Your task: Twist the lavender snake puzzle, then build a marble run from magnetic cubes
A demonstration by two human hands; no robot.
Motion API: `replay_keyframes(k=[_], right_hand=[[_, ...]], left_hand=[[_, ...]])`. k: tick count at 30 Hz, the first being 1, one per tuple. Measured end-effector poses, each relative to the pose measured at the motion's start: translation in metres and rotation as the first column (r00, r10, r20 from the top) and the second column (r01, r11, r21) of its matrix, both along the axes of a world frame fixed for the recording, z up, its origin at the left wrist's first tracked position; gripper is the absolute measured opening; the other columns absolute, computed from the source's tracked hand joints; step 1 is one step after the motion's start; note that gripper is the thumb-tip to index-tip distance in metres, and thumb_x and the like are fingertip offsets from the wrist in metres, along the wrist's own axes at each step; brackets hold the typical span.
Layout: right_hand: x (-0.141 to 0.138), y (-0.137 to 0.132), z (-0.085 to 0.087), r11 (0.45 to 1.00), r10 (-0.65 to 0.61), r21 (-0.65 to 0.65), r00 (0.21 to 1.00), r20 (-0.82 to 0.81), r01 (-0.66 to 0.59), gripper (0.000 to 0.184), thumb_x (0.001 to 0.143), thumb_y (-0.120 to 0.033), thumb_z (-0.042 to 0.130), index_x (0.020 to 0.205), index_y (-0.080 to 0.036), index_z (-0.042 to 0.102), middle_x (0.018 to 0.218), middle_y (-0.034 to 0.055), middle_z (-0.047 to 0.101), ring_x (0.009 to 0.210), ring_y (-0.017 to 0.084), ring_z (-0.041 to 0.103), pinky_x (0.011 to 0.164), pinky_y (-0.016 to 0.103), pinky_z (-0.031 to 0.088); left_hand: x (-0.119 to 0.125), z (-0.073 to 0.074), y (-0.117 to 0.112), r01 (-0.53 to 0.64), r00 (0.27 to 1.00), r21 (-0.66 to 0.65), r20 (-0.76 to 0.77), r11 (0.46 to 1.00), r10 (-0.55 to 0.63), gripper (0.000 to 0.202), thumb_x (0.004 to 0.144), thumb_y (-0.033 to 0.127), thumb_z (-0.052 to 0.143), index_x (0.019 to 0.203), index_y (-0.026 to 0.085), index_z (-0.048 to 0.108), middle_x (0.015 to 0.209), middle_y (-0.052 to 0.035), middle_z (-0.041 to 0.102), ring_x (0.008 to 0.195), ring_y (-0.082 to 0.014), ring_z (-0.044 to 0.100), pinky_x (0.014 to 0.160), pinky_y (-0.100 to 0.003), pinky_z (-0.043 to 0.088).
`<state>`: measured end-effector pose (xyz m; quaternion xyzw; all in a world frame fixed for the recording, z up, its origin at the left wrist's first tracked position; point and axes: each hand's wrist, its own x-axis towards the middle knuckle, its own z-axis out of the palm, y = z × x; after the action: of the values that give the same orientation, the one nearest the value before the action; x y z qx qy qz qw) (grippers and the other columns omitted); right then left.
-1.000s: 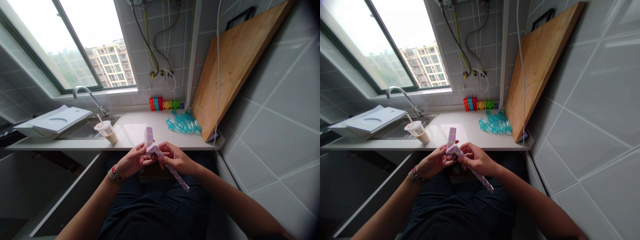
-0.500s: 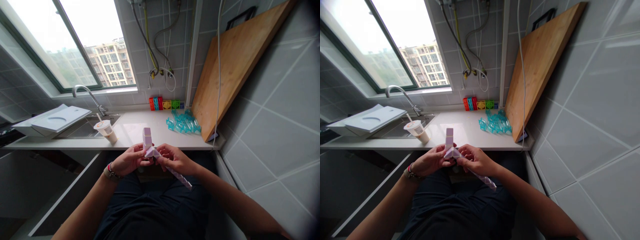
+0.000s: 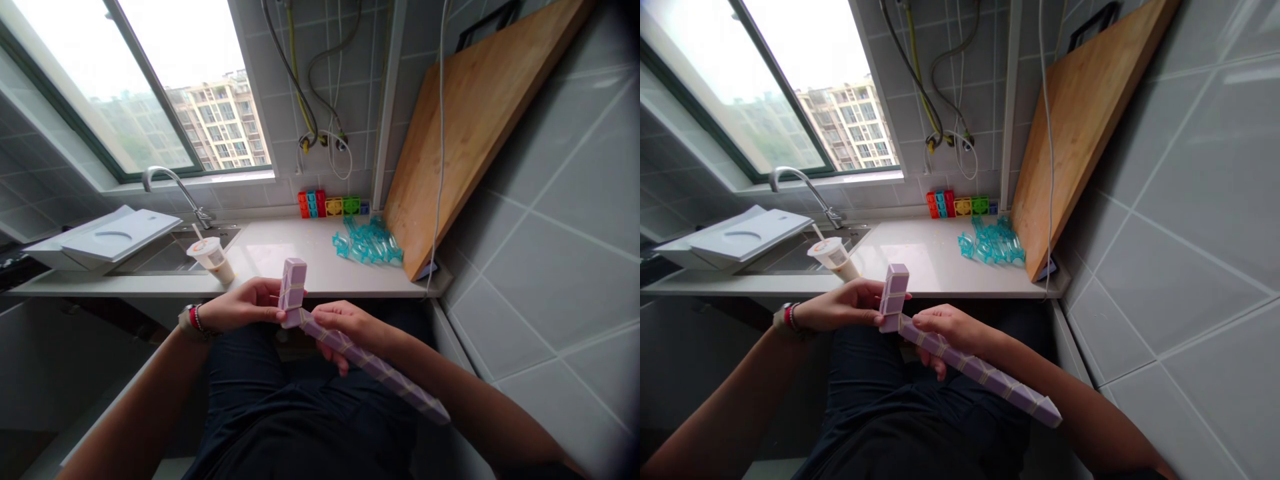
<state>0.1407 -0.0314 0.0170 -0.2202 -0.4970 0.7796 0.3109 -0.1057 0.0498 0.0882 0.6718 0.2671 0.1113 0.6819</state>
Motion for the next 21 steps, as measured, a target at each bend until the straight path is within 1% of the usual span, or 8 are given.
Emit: replay_keyframes(k=[3, 6, 8, 10, 13, 16, 18, 21], right_hand=[[-0.004, 0.001, -0.003, 0.985, 0.106, -0.137, 0.994, 0.007, -0.104, 0.039, 0.093, -0.052, 0.060, 0.095, -0.013, 0.062, 0.063, 0.0009, 0.067, 0.039, 0.013, 0.058, 0.041, 0.025, 0.054], [-0.004, 0.003, -0.007, 0.920, 0.293, -0.266, 0.956, -0.025, -0.288, 0.043, 0.094, -0.051, 0.057, 0.104, -0.010, 0.065, 0.062, 0.0015, 0.068, 0.040, 0.012, 0.058, 0.040, 0.023, 0.053], [-0.004, 0.005, -0.010, 0.867, 0.395, -0.312, 0.917, -0.047, -0.389, 0.043, 0.095, -0.049, 0.055, 0.109, -0.010, 0.065, 0.062, 0.0018, 0.068, 0.040, 0.013, 0.059, 0.040, 0.022, 0.052], [-0.003, 0.007, -0.012, 0.854, 0.420, -0.316, 0.906, -0.053, -0.414, 0.041, 0.098, -0.045, 0.052, 0.111, -0.009, 0.065, 0.063, 0.0027, 0.070, 0.041, 0.014, 0.061, 0.041, 0.022, 0.052], [0.007, 0.014, -0.009, 0.888, 0.350, -0.296, 0.935, -0.060, -0.352, 0.041, 0.100, -0.044, 0.047, 0.116, -0.009, 0.064, 0.079, 0.0095, 0.077, 0.047, 0.015, 0.066, 0.046, 0.023, 0.056], [0.027, 0.024, 0.001, 0.922, 0.218, -0.310, 0.973, -0.082, -0.233, 0.055, 0.100, -0.056, 0.039, 0.129, -0.013, 0.059, 0.116, 0.0196, 0.076, 0.062, 0.018, 0.074, 0.048, 0.025, 0.057], [0.041, 0.030, 0.007, 0.955, 0.035, -0.290, 0.996, -0.082, -0.058, 0.056, 0.099, -0.055, 0.038, 0.131, -0.014, 0.058, 0.127, 0.0208, 0.071, 0.075, 0.021, 0.077, 0.048, 0.023, 0.057], [0.051, 0.033, 0.012, 0.963, -0.233, -0.163, 0.966, -0.112, 0.213, 0.039, 0.093, -0.036, 0.054, 0.127, -0.017, 0.061, 0.137, 0.0165, 0.066, 0.095, 0.021, 0.076, 0.060, 0.023, 0.062]], left_hand=[[-0.002, 0.011, 0.003, 0.108, 0.991, 0.051, -0.086, 0.993, -0.103, 0.036, 0.080, 0.022, 0.083, 0.114, 0.014, 0.077, 0.109, -0.0137, 0.077, 0.097, -0.0264, 0.073, 0.082, -0.030, 0.058], [0.001, 0.019, 0.001, 0.233, 0.963, 0.054, -0.150, 0.971, -0.223, 0.030, 0.081, 0.023, 0.081, 0.110, 0.015, 0.079, 0.108, -0.0126, 0.078, 0.095, -0.0281, 0.074, 0.082, -0.032, 0.059], [0.005, 0.022, -0.002, 0.322, 0.932, 0.021, -0.181, 0.946, -0.313, 0.028, 0.082, 0.023, 0.079, 0.109, 0.016, 0.079, 0.105, -0.0116, 0.078, 0.093, -0.0281, 0.074, 0.081, -0.032, 0.060], [0.008, 0.022, -0.001, 0.359, 0.916, -0.004, -0.190, 0.933, -0.354, 0.029, 0.081, 0.024, 0.080, 0.110, 0.017, 0.079, 0.104, -0.0111, 0.079, 0.093, -0.0281, 0.074, 0.081, -0.033, 0.060], [0.005, 0.012, 0.008, 0.286, 0.947, -0.004, -0.155, 0.958, -0.283, 0.030, 0.079, 0.024, 0.083, 0.108, 0.016, 0.079, 0.099, -0.0108, 0.079, 0.088, -0.0258, 0.073, 0.077, -0.031, 0.060], [-0.006, -0.007, 0.020, 0.097, 0.994, -0.018, -0.050, 0.995, -0.097, 0.029, 0.073, 0.024, 0.088, 0.099, 0.013, 0.080, 0.089, -0.0097, 0.077, 0.078, -0.0196, 0.071, 0.071, -0.024, 0.058], [-0.013, -0.020, 0.024, -0.063, 0.996, -0.031, 0.062, 0.998, 0.065, 0.033, 0.069, 0.026, 0.092, 0.096, 0.011, 0.080, 0.084, -0.0085, 0.076, 0.073, -0.0159, 0.069, 0.068, -0.021, 0.057], [-0.017, -0.036, 0.022, -0.259, 0.945, -0.094, 0.181, 0.961, 0.272, 0.038, 0.068, 0.029, 0.093, 0.099, 0.012, 0.079, 0.083, -0.0064, 0.074, 0.073, -0.0138, 0.069, 0.071, -0.022, 0.060]])
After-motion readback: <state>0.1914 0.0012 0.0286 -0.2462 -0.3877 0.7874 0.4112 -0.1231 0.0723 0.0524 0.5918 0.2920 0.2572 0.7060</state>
